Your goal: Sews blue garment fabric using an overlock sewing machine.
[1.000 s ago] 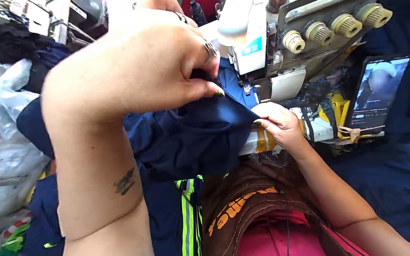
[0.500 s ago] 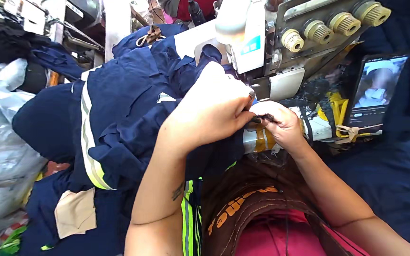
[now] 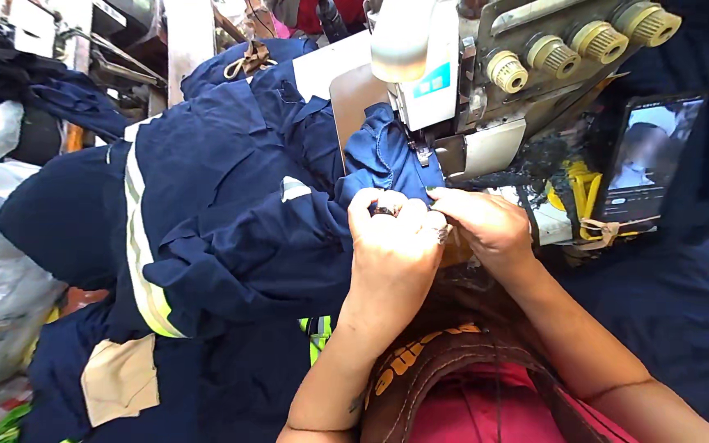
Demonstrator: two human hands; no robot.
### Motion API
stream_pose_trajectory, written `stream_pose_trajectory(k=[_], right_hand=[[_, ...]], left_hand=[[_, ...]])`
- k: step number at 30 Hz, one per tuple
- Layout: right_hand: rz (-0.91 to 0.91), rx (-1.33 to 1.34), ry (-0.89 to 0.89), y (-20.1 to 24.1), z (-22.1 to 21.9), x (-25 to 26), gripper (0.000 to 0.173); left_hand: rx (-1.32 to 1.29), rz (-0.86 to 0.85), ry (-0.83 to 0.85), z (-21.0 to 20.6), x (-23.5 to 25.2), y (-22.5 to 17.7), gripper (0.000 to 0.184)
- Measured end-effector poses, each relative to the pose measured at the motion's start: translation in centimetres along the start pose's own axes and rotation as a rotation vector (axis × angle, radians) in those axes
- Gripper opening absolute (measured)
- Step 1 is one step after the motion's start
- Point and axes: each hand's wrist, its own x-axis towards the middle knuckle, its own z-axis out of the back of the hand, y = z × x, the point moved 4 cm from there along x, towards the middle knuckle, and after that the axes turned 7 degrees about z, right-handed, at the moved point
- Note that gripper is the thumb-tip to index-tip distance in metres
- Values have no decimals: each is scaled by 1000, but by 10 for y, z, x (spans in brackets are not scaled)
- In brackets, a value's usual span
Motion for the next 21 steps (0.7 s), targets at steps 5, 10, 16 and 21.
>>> stream_pose_trajectory(k=[5, 10, 16, 21], right_hand=[[23, -23, -28, -6, -7, 8, 19], [-1, -40, -41, -6, -10, 4, 19], [-42, -68, -72, -8, -13, -4, 21], [-93, -44, -9, 2, -10, 6, 23]], left_hand=[[20, 34, -36, -10, 1, 9, 14], [-8, 81, -25, -23, 2, 16, 10], [-59, 191, 17, -45, 36, 58, 19], [8, 256, -178, -25, 39, 84, 18]])
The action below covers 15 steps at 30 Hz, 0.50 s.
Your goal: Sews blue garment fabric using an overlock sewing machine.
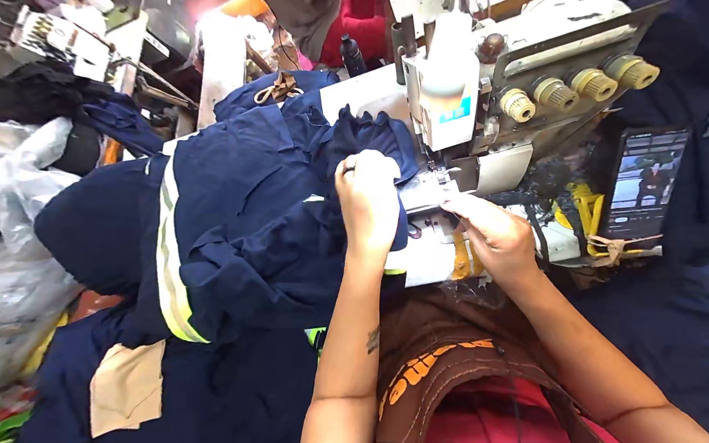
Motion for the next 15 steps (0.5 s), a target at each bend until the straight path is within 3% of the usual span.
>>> stream_pose_trajectory(k=[5, 10, 15], right_hand=[[-30, 139, 125, 18, -20, 18, 30], [-87, 165, 173, 24, -30, 1, 24], [-267, -197, 233, -12, 12, -10, 27]], left_hand=[[-19, 67, -137, 50, -61, 0, 17], [-19, 37, -120, 62, -96, -16, 17], [-49, -303, 139, 30, -99, -39, 15]])
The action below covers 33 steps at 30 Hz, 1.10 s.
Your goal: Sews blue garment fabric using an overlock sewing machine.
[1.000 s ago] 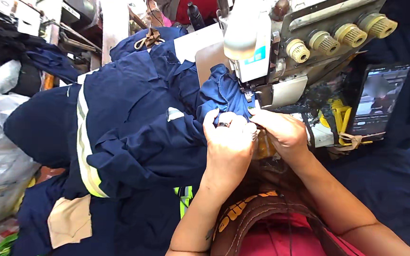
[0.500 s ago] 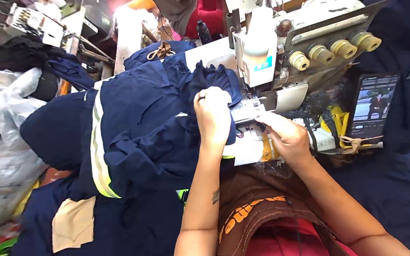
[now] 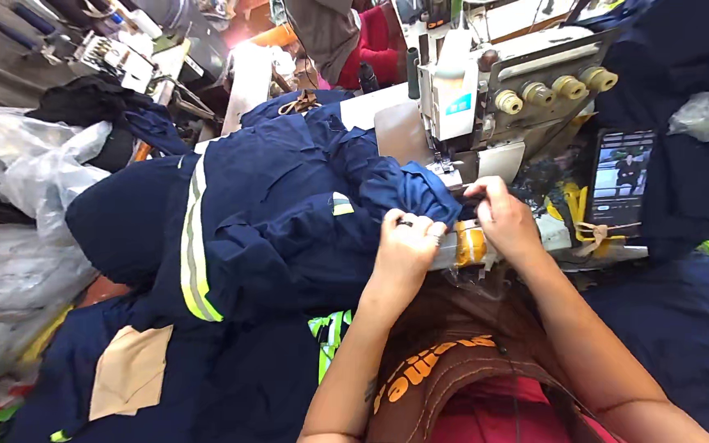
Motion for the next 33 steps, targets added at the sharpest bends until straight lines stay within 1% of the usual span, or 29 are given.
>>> stream_pose_trajectory(k=[1, 2, 3, 4, 5, 6, 7, 8, 9, 11, 13, 15, 17, 18, 20, 21, 22, 24, 25, 27, 28, 29, 30, 31, 32, 33], right_hand=[[-15, 9, -22, -5, 11, 0, 26], [-5, 84, -73, -5, 23, 0, 26], [24, 217, -126, 1, 36, -3, 23], [57, 414, -145, 11, 46, -8, 23], [54, 670, -81, 24, 51, -15, 34], [16, 925, 59, 38, 50, -22, 47], [-31, 1176, 224, 53, 45, -31, 53], [-61, 1393, 368, 64, 38, -39, 56], [-95, 1560, 451, 72, 31, -45, 57], [-127, 1776, 482, 78, 22, -47, 61], [-237, 1874, 384, 73, 18, -46, 61], [-309, 1920, 297, 66, 16, -45, 59], [-338, 1914, 245, 61, 17, -44, 58], [-355, 1907, 224, 60, 18, -44, 58], [-351, 1900, 217, 61, 19, -44, 58], [-337, 1905, 225, 63, 19, -43, 59], [-322, 1911, 237, 65, 19, -43, 59], [-305, 1899, 260, 68, 19, -43, 58], [-283, 1868, 284, 69, 20, -41, 58], [-184, 1703, 372, 69, 21, -35, 63], [-118, 1561, 429, 68, 21, -31, 69], [-73, 1398, 473, 65, 18, -27, 71], [-58, 1260, 487, 60, 13, -26, 62], [-74, 1172, 478, 54, 7, -26, 48], [-100, 1109, 466, 48, 1, -27, 37], [-137, 1069, 460, 43, -6, -28, 30]], left_hand=[[-69, -82, 37, 0, 5, -8, 16], [-158, -154, 58, 7, 11, -16, 16], [-250, -208, 65, 18, 19, -22, 16], [-338, -246, 57, 31, 27, -27, 16], [-406, -268, 39, 44, 36, -28, 16], [-428, -277, 19, 55, 45, -28, 17], [-417, -272, -2, 64, 55, -25, 16], [-388, -251, -18, 69, 64, -21, 15], [-355, -217, -23, 73, 71, -16, 14], [-329, -121, -26, 83, 73, 0, 18], [-421, -30, -73, 98, 53, 17, 18], [-525, 62, -110, 110, 20, 28, 15], [-618, 149, -142, 106, -10, 37, 13], [-654, 181, -151, 98, -21, 39, 14], [-714, 215, -140, 76, -35, 39, 26], [-729, 209, -122, 66, -37, 38, 32], [-729, 184, -103, 57, -37, 37, 31], [-721, 138, -102, 51, -35, 39, 15], [-729, 147, -132, 57, -33, 44, 14], [-734, 241, -272, 82, -33, 70, 15], [-690, 289, -374, 96, -35, 90, 18], [-626, 323, -466, 110, -38, 115, 21], [-535, 363, -552, 119, -41, 142, 23], [-407, 427, -625, 124, -44, 169, 24], [-269, 528, -665, 122, -49, 194, 26], [-141, 660, -655, 115, -57, 217, 28]])
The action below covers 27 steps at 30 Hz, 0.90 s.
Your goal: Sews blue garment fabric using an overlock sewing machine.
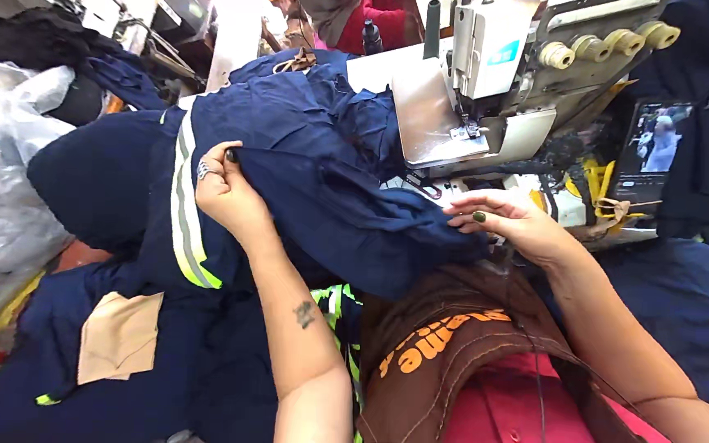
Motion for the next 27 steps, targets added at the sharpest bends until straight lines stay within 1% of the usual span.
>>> stream_pose_trajectory(k=[1, 3, 4, 5, 8, 11, 16, 17, 18, 19, 21, 23, 24, 25, 26, 27], right_hand=[[-39, -8, -27, -8, 1, 1, 26], [-99, -42, -104, -24, 4, 4, 20], [-109, -100, -149, -30, 6, 6, 18], [-93, -189, -187, -35, 9, 8, 17], [-14, -439, -230, -42, 12, 12, 13], [12, -599, -179, -47, 0, 13, 11], [90, -992, -59, -57, -27, 16, 24], [94, -1028, -43, -58, -32, 17, 25], [94, -1046, -38, -59, -36, 18, 22], [97, -1054, -41, -60, -38, 18, 16], [116, -1017, -70, -60, -39, 13, 9], [108, -913, -130, -50, -34, 5, 10], [66, -848, -136, -39, -33, 1, 12], [47, -789, -118, -26, -33, -1, 15], [47, -742, -62, -10, -34, -1, 18], [52, -704, 27, 9, -39, -1, 19]], left_hand=[[151, 90, 14, -6, 0, 25, 32], [352, 204, 132, -22, -11, 72, 37], [415, 232, 151, -29, -18, 89, 38], [437, 231, 141, -34, -21, 96, 37], [470, 245, 147, -38, -23, 99, 37], [445, 252, 131, -36, -22, 97, 36], [442, 237, 107, -36, -23, 99, 35], [443, 236, 104, -36, -23, 99, 35], [438, 234, 102, -36, -23, 100, 35], [423, 235, 103, -36, -23, 101, 35], [325, 237, 129, -32, -22, 104, 34], [169, 255, 203, -16, -13, 100, 32], [134, 252, 226, 0, -4, 93, 33], [118, 211, 214, 23, 11, 83, 34], [105, 100, 173, 53, 34, 81, 34], [92, -138, 175, 91, 61, 103, 33]])
